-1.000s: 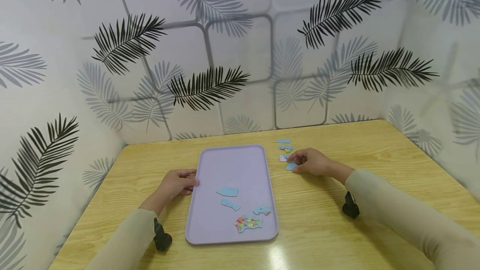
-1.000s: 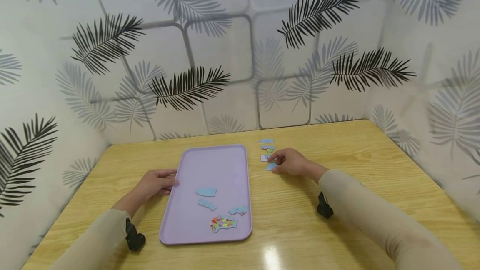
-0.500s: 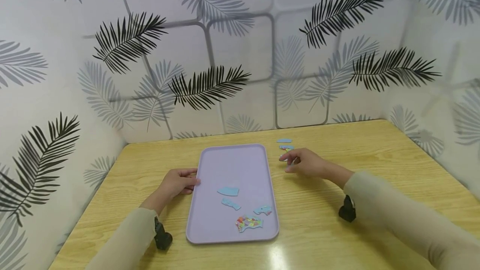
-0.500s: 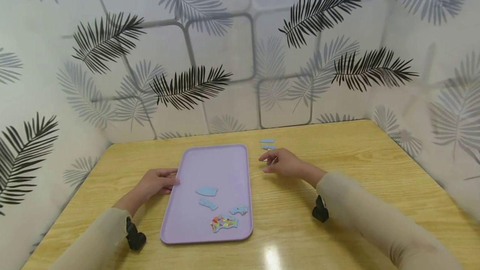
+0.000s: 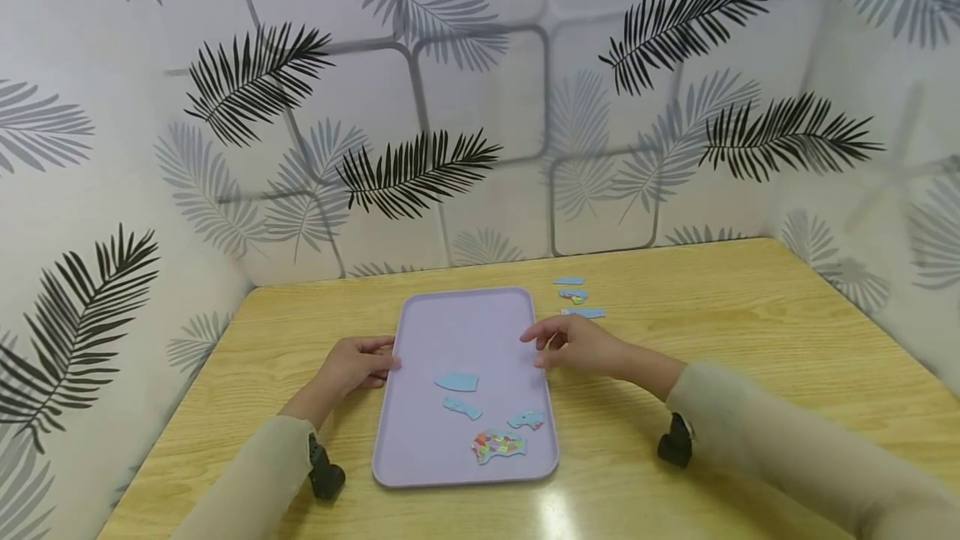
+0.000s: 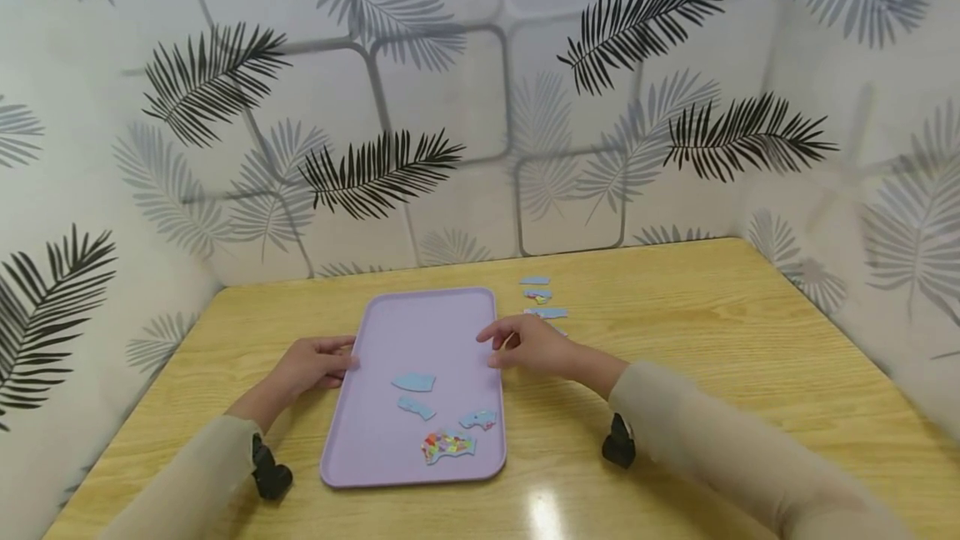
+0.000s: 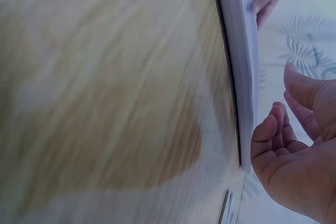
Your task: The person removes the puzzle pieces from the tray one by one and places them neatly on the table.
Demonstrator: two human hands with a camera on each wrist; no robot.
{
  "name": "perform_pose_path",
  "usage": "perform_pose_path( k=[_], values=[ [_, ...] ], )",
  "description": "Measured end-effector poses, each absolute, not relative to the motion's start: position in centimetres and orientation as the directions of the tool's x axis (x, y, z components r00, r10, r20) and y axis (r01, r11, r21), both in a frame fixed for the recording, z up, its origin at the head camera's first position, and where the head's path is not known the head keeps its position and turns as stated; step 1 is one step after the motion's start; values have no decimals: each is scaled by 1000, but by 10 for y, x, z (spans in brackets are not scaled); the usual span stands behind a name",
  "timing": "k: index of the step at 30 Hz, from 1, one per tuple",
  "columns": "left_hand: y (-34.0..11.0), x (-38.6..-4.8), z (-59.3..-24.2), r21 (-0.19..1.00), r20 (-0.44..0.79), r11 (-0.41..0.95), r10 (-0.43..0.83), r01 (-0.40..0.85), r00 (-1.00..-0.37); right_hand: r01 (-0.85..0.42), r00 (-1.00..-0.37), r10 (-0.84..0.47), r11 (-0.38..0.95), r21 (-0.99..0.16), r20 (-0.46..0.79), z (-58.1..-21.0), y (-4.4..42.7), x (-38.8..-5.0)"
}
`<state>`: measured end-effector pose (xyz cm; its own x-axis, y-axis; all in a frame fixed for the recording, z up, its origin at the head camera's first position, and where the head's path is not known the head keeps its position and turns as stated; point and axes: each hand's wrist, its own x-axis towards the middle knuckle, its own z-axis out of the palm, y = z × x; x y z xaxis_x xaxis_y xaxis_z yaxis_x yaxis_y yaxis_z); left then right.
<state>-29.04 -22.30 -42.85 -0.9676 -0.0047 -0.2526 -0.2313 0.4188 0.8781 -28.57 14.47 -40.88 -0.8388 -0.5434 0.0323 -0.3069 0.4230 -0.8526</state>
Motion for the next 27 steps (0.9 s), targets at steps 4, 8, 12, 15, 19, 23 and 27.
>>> perform_pose_path(
  k=[4,8,12,15,19,23,27],
  values=[
    [-224,-292,-430,881,-254,413,-4,-233,-967,-304,-826,-564,418,-856,18,-406,128,-279],
    [-224,-292,-431,877,-258,418,-7,-237,-966,-301,-812,-584,406,-863,7,-409,114,-277],
    [-223,-292,-431,876,-260,420,-9,-239,-966,-306,-805,-593,405,-862,8,-412,101,-275],
    [-223,-292,-431,875,-258,420,-11,-239,-966,-302,-803,-595,408,-862,-1,-412,92,-273],
    [-223,-291,-430,876,-257,419,-17,-240,-966,-295,-800,-599,425,-856,-21,-413,81,-274],
    [-223,-292,-431,876,-259,417,-22,-245,-966,-321,-791,-612,433,-842,-13,-417,74,-277],
    [-224,-292,-431,874,-260,420,-16,-242,-966,-344,-781,-625,444,-827,-11,-417,68,-277]
  ],
)
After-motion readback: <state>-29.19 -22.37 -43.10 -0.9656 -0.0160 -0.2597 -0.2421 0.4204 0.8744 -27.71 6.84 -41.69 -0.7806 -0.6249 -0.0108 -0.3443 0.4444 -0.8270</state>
